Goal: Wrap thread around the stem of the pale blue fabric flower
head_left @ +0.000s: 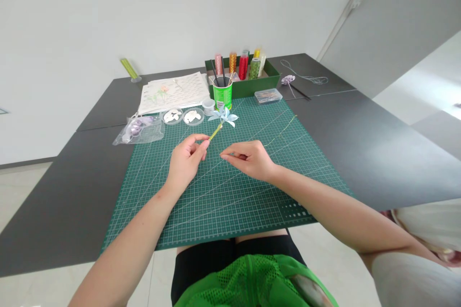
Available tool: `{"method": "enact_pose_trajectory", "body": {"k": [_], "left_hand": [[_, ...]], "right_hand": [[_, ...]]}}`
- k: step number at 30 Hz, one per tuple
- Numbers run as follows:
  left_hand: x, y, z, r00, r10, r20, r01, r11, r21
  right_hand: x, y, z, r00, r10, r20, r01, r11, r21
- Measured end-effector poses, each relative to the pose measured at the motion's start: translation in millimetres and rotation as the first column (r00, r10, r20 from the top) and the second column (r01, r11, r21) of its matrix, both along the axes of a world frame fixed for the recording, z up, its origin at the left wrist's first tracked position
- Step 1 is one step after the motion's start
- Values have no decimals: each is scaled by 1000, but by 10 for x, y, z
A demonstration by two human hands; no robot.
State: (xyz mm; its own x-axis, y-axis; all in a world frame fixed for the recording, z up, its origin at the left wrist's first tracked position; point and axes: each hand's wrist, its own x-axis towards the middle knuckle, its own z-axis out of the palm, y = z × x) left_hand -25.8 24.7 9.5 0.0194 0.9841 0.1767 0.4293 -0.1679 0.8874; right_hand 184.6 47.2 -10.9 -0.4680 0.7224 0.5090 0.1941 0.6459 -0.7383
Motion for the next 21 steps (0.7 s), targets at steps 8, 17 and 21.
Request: {"method": "enact_pose_trajectory", "body": {"k": [8, 17, 21], "left_hand": [[-19, 8, 3, 984, 48, -173, -32, 995, 92], [3, -45, -32, 942, -58, -331, 89, 993, 78], [43, -91, -46, 891, -163, -423, 208, 976, 60]], "right_hand": [[48, -23, 104, 999, 34, 10, -34, 999, 12], [147, -34, 310, 978, 156, -138, -195, 920, -339], [220, 15, 416, 961, 177, -212, -239, 917, -318]]}}
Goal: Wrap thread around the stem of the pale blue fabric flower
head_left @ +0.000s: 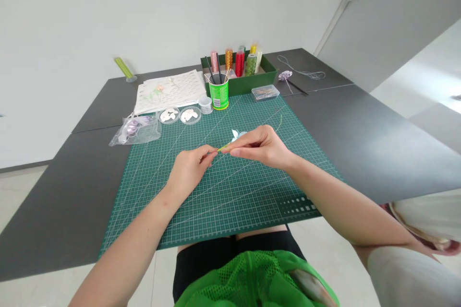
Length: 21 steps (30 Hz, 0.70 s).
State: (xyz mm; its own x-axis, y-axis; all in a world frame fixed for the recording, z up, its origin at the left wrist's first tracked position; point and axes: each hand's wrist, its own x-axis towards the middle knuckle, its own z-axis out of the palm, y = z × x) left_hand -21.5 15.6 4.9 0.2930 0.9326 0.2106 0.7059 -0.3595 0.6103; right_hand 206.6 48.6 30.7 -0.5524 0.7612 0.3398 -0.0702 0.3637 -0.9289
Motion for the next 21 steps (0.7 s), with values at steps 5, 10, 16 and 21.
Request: {"method": "enact_pose_trajectory", "body": {"k": [5, 10, 16, 21], "left_hand": [[33, -37, -26, 989, -116, -93, 114, 993, -26], [61, -60, -38, 967, -229, -111, 221, 972, -78], [83, -87, -8, 947, -311, -78, 303, 948, -93], [96, -107, 30, 940, -340, -37, 336, 938, -85]], "right_hand": [[83, 117, 42, 996, -90, 7, 89, 996, 22], [105, 255, -35, 988, -155, 25, 153, 986, 59], [101, 407, -221, 971, -208, 118, 198, 976, 90], [103, 482, -354, 954, -226, 196, 208, 972, 109]]}}
